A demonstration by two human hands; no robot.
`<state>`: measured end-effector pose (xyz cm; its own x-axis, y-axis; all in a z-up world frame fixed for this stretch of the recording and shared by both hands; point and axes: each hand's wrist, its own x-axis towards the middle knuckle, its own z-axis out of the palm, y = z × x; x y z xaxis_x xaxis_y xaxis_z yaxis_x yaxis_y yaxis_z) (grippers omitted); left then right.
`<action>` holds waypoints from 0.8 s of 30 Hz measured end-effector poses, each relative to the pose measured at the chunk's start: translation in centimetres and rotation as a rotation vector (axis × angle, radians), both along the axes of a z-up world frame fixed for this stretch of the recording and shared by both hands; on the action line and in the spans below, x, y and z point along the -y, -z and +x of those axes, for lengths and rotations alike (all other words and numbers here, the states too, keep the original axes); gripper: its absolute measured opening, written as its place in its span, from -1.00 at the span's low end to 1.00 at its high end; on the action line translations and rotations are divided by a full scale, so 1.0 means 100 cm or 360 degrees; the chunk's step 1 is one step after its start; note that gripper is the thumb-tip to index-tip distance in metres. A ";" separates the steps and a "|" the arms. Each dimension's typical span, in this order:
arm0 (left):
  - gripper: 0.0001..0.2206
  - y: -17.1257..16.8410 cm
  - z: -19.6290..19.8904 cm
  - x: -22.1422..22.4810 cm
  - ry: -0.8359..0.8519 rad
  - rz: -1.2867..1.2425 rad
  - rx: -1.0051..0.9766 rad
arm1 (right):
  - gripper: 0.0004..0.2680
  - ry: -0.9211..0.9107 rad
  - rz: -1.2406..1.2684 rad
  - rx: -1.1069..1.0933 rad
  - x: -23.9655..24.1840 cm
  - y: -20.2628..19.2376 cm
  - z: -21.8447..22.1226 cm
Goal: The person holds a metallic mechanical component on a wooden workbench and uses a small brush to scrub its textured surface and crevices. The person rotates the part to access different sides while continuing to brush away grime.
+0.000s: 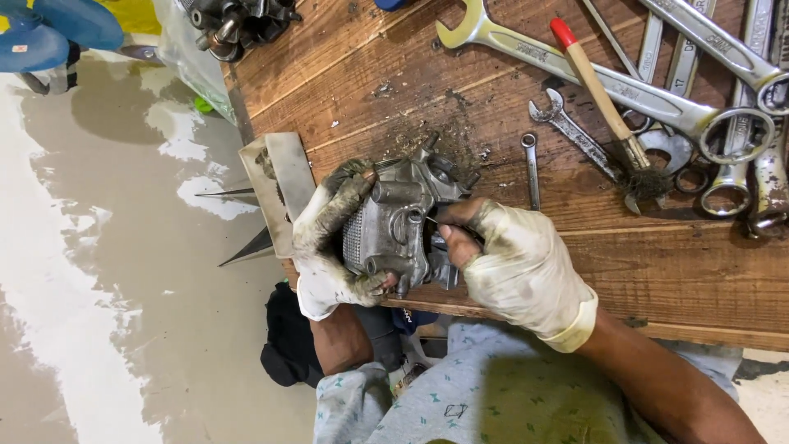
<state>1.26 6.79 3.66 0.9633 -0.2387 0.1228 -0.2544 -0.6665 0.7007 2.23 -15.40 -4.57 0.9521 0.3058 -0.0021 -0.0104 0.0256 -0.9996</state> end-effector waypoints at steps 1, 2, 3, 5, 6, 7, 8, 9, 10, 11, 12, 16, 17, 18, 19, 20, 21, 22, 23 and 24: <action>-0.22 -0.001 -0.001 0.000 -0.0028 0.0009 -0.0020 | -0.91 -0.0031 0.0042 0.0014 -0.001 -0.003 0.001; -0.20 -0.002 -0.003 -0.001 -0.0057 0.0017 -0.0040 | -0.92 -0.0063 0.0084 0.0028 -0.003 -0.006 0.002; -0.20 -0.002 -0.002 -0.001 -0.0062 0.0014 -0.0036 | -0.92 -0.0068 0.0081 0.0032 -0.007 -0.002 -0.001; -0.23 -0.004 0.000 0.000 -0.0039 -0.0076 -0.0032 | -0.91 0.0090 -0.0057 0.0053 -0.015 0.007 -0.008; -0.23 -0.002 -0.003 -0.004 -0.0046 -0.0079 -0.0030 | -0.91 0.0083 -0.0060 0.0055 -0.017 0.008 -0.009; -0.21 0.000 -0.005 -0.007 -0.0058 -0.0037 -0.0026 | -0.90 0.0053 0.0006 0.0024 -0.018 0.010 -0.011; -0.19 0.001 -0.007 -0.010 -0.0070 0.0004 -0.0022 | -0.88 0.0023 0.0072 -0.0008 -0.020 0.012 -0.012; -0.19 0.002 -0.007 -0.011 -0.0075 0.0000 -0.0024 | -0.88 0.0018 0.0067 -0.0010 -0.018 0.011 -0.011; -0.20 0.002 -0.006 -0.011 -0.0065 -0.0023 0.0010 | -0.91 -0.0065 0.0045 0.0035 -0.016 0.009 -0.008; -0.21 0.003 -0.005 -0.012 -0.0051 -0.0046 0.0044 | -0.93 -0.0146 0.0023 0.0079 -0.013 0.007 -0.006; -0.21 0.003 -0.005 -0.011 -0.0054 -0.0052 0.0043 | -0.93 -0.0149 0.0018 0.0078 -0.014 0.007 -0.007; -0.23 0.004 -0.006 -0.012 -0.0002 -0.0089 0.0059 | -0.93 -0.0088 0.0061 0.0274 -0.011 -0.001 -0.001; -0.24 0.004 -0.007 -0.013 0.0014 -0.0094 0.0043 | -0.95 -0.0169 0.0013 0.0405 -0.008 -0.005 0.002; -0.24 0.005 -0.007 -0.012 0.0008 -0.0097 0.0043 | -0.95 -0.0174 0.0011 0.0404 -0.008 -0.004 0.000; -0.23 0.007 -0.008 -0.010 0.0013 -0.0035 0.0109 | -0.94 -0.0128 -0.0091 0.0540 -0.007 -0.002 -0.003; -0.23 0.009 -0.010 -0.008 0.0018 0.0028 0.0175 | -0.92 -0.0082 -0.0192 0.0677 -0.005 -0.001 -0.006; -0.23 0.007 -0.010 -0.007 0.0016 0.0022 0.0171 | -0.92 -0.0085 -0.0197 0.0673 -0.004 0.000 -0.011; -0.24 0.006 -0.011 -0.005 0.0044 0.0060 0.0172 | -0.92 -0.0117 -0.0210 0.0631 -0.003 0.001 -0.015; -0.24 0.005 -0.010 -0.004 0.0078 0.0093 0.0171 | -0.92 -0.0143 -0.0227 0.0587 -0.001 0.002 -0.018; -0.24 0.006 -0.007 -0.001 0.0082 0.0085 0.0166 | -0.92 -0.0140 -0.0236 0.0581 -0.001 0.005 -0.018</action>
